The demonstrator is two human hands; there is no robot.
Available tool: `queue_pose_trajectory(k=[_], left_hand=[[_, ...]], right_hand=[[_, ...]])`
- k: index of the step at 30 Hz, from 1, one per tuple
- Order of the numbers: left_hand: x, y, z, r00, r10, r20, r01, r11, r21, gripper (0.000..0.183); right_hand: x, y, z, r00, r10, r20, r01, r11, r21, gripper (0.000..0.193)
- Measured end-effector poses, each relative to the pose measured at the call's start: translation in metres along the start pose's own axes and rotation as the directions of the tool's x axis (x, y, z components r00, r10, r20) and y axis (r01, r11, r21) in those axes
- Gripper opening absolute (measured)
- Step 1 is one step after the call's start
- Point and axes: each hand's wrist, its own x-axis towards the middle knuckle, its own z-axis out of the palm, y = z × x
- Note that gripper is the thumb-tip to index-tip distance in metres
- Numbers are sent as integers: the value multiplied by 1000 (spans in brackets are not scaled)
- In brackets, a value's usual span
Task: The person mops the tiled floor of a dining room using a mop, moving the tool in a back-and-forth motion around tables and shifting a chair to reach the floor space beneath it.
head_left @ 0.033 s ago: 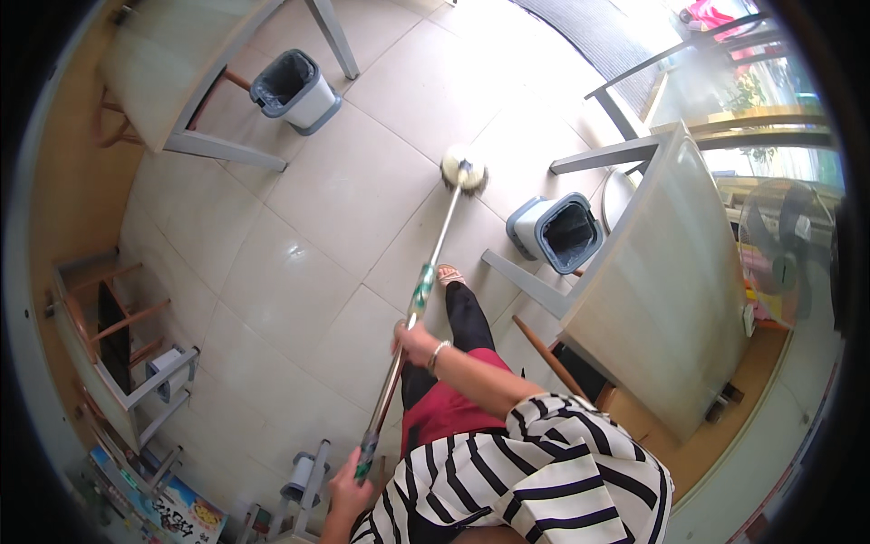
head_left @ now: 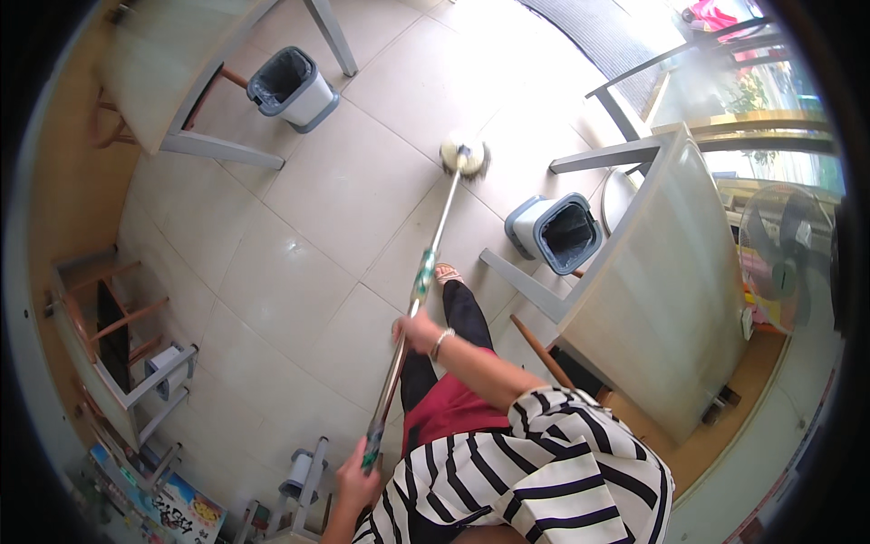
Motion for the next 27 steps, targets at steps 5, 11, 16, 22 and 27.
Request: queue_pose_trajectory(k=[5, 11, 16, 22, 27], left_hand=[[216, 130, 54, 994, 52, 91, -17, 937, -348, 71], [432, 274, 38, 957, 4, 291, 184, 765, -617, 77], [475, 297, 52, 907, 59, 418, 203, 806, -555, 80], [468, 255, 58, 919, 73, 388, 126, 877, -464, 80], [371, 207, 63, 959, 16, 283, 60, 964, -261, 70]], right_hand=[[45, -227, -99, 875, -482, -48, 451, 846, -285, 17], [43, -373, -109, 819, -573, -27, 572, 814, 103, 24], [65, -409, -146, 796, -576, -184, 571, 817, -86, 21], [86, -376, -136, 785, -535, -312, 508, 845, -168, 46], [78, -317, -147, 900, -331, -282, 296, 942, -160, 26]])
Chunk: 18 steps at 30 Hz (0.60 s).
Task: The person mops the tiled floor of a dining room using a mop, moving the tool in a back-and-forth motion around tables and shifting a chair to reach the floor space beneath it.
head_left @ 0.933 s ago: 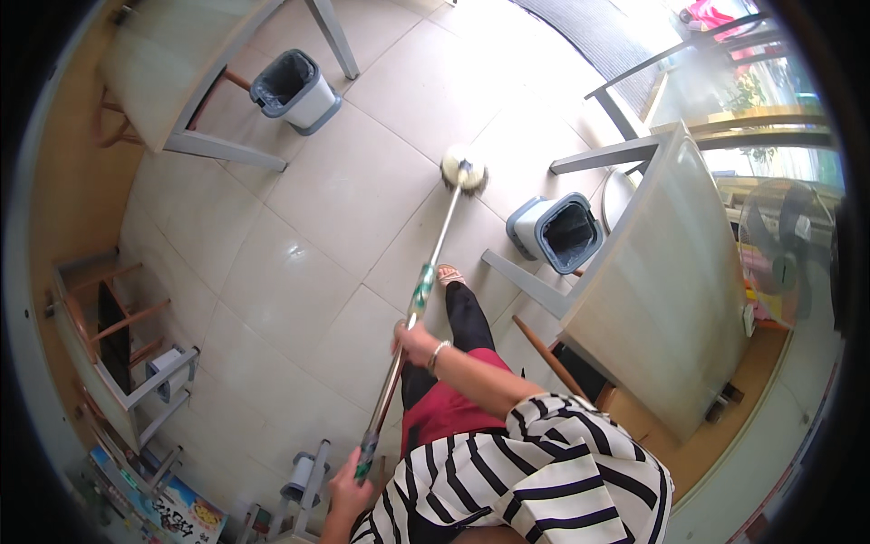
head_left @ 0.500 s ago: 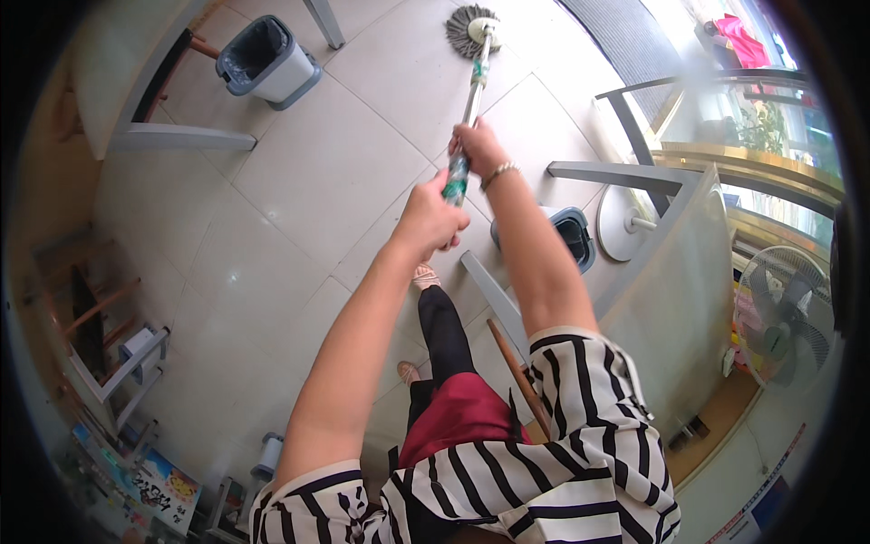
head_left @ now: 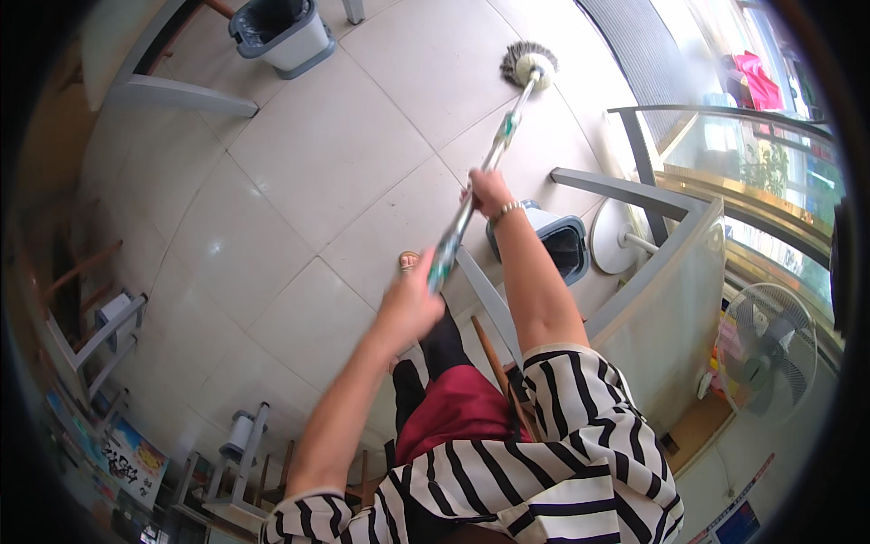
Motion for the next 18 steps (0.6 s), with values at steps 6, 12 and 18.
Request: queue_pose_trajectory(k=[6, 12, 18], left_hand=[[-193, -75, 45, 970, -239, -33, 236, 968, -81, 74], [-372, -225, 99, 959, -216, -183, 237, 967, 99, 57], [-276, -164, 70, 960, -233, -153, 250, 963, 102, 63]], right_hand=[[-142, 137, 25, 966, 115, 232, -104, 993, -58, 30], [-263, 267, 60, 715, 588, 379, -643, 766, 25, 10], [-190, 242, 64, 884, 403, 237, -421, 906, 30, 13]])
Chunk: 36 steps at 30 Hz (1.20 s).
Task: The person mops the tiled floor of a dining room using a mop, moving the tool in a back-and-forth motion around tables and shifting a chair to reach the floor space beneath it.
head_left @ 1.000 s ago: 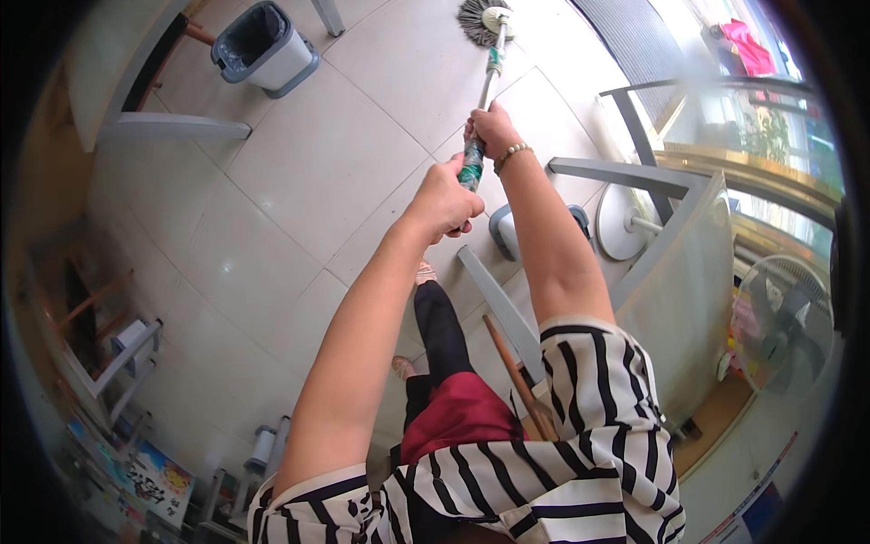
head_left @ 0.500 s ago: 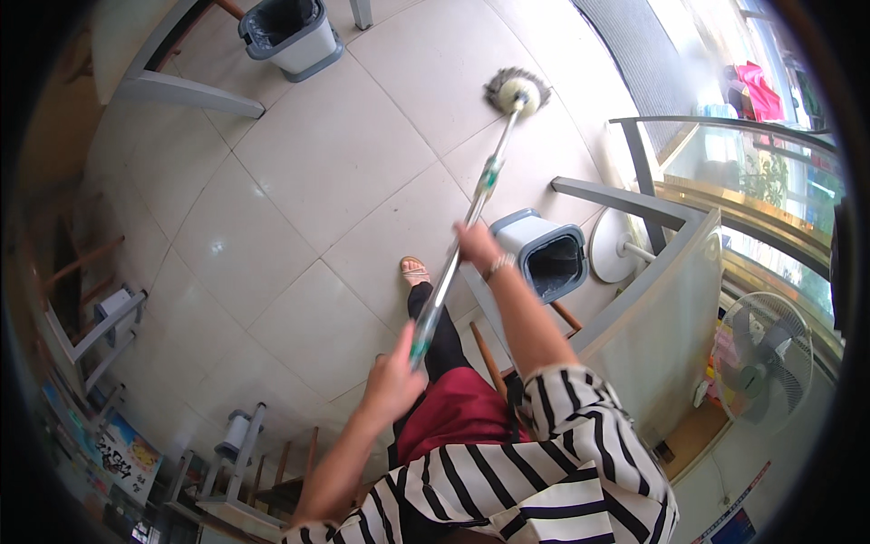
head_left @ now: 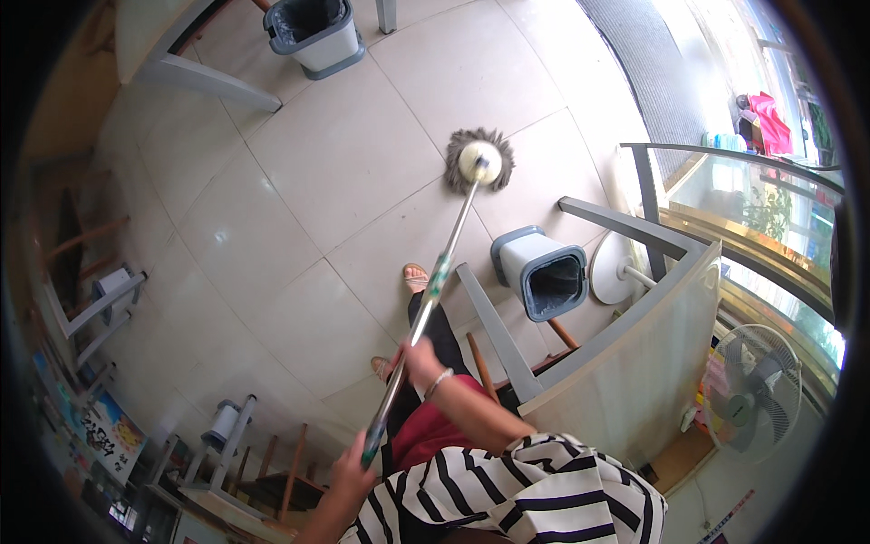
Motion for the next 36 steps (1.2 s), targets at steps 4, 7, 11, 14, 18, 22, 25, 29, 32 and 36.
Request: queue_pose_trajectory(k=[4, 7, 11, 14, 18, 22, 25, 29, 32, 36], left_hand=[[137, 91, -3, 994, 88, -62, -100, 970, -223, 71], [233, 164, -22, 951, 246, -186, -287, 928, -237, 65], [293, 226, -66, 925, 264, -274, -310, 941, -138, 59], [280, 212, -50, 954, 176, -243, -222, 959, -175, 62], [220, 151, 9, 968, 160, -191, -209, 940, -270, 67], [123, 94, 51, 974, 137, -179, -200, 892, -406, 70], [52, 16, 67, 979, 90, -184, -168, 865, -473, 70], [-59, -120, 84, 984, 66, -166, -141, 861, -489, 72], [-154, -246, 124, 960, 122, -254, -224, 875, -429, 72], [-294, -343, 131, 980, -60, -190, -9, 939, -343, 69]], right_hand=[[68, -149, -37, 935, -342, -95, 345, 938, 16, 34], [84, -265, -43, 844, -536, -20, 533, 833, 151, 18], [54, -335, 1, 747, -664, 36, 663, 740, -114, 22], [52, -329, 4, 774, -632, 46, 591, 694, -412, 24], [66, -272, -3, 798, -602, -20, 329, 463, -823, 36], [77, -198, -8, 881, -473, -14, 197, 392, -899, 40], [68, -93, 25, 884, -467, -18, 199, 412, -889, 38], [45, 84, 46, 936, -341, 88, 238, 428, -872, 38], [29, 232, 51, 807, 71, 586, 399, -797, -453, 36], [22, 474, 52, 952, -306, 26, 208, 579, -788, 24]])
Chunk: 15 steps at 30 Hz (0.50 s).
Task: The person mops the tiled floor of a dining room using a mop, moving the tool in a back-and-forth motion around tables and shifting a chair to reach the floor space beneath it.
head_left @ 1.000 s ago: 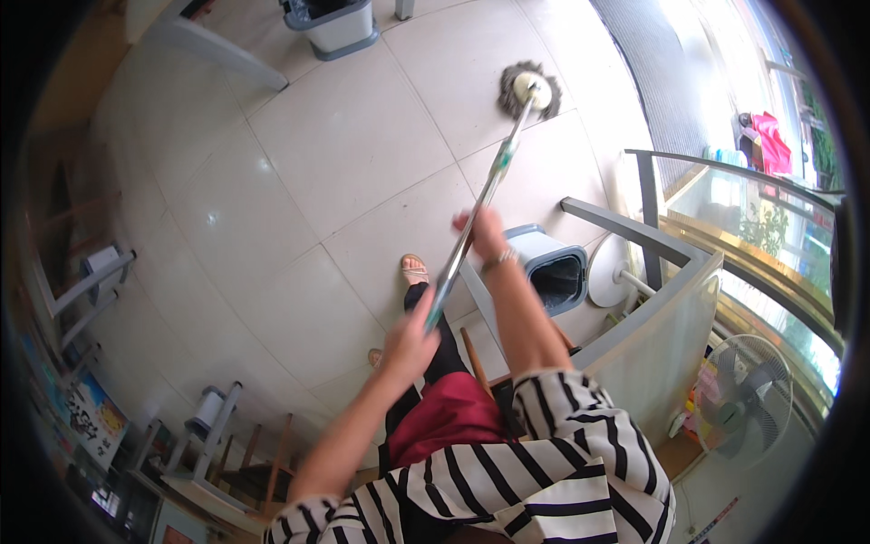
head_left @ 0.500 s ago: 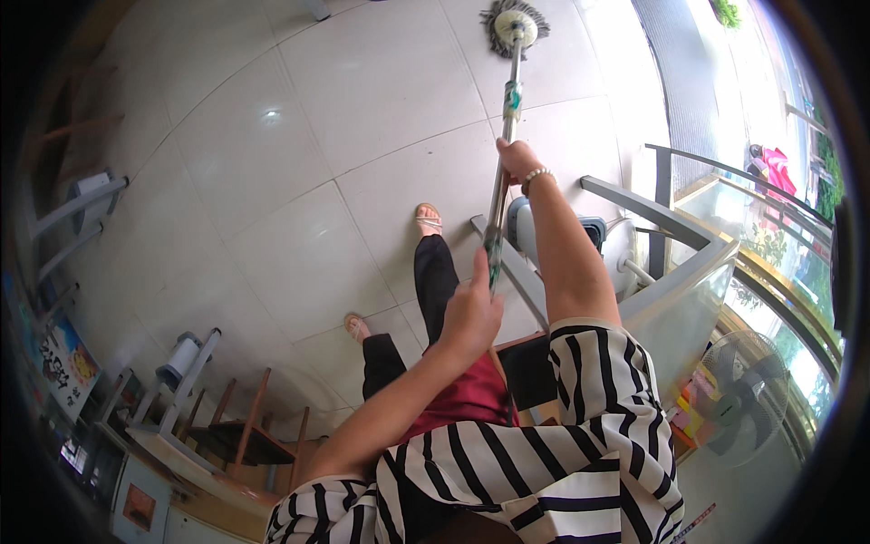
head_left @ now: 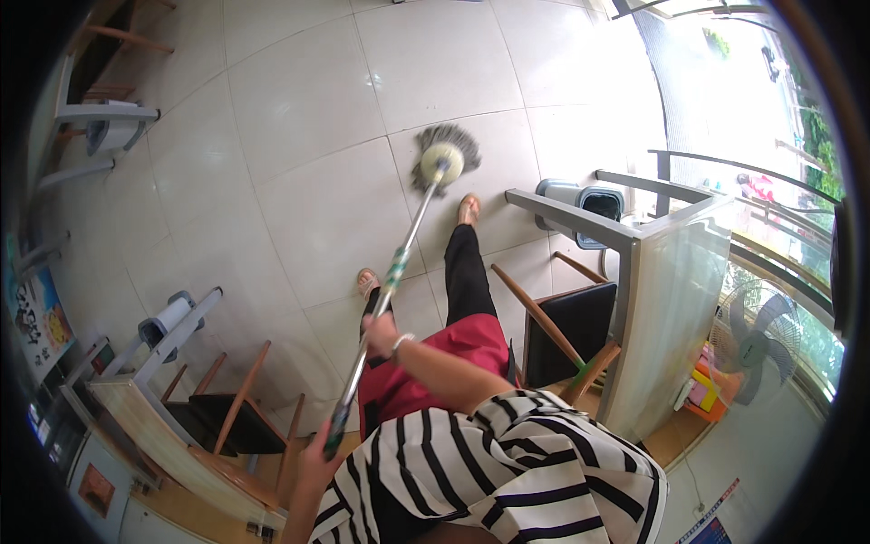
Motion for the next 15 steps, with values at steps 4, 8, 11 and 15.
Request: queue_pose_trajectory(k=[4, 8, 11, 15], left_hand=[[-73, -29, -35, 979, -197, -50, 203, 953, 224, 67], [-53, -29, -26, 979, -188, -78, 202, 946, 255, 64], [19, -18, 6, 991, -60, -118, 86, 968, 237, 62], [158, 97, 46, 987, -151, 50, 147, 986, 74, 63]], right_hand=[[-78, 11, 52, 640, 392, 661, -725, 592, 352, 12], [-33, 70, 76, 755, 137, 641, -398, 872, 283, 6], [-7, -24, -22, 864, 147, 481, -366, 840, 400, 8], [73, -113, -171, 979, 0, 206, -106, 857, 504, 6]])
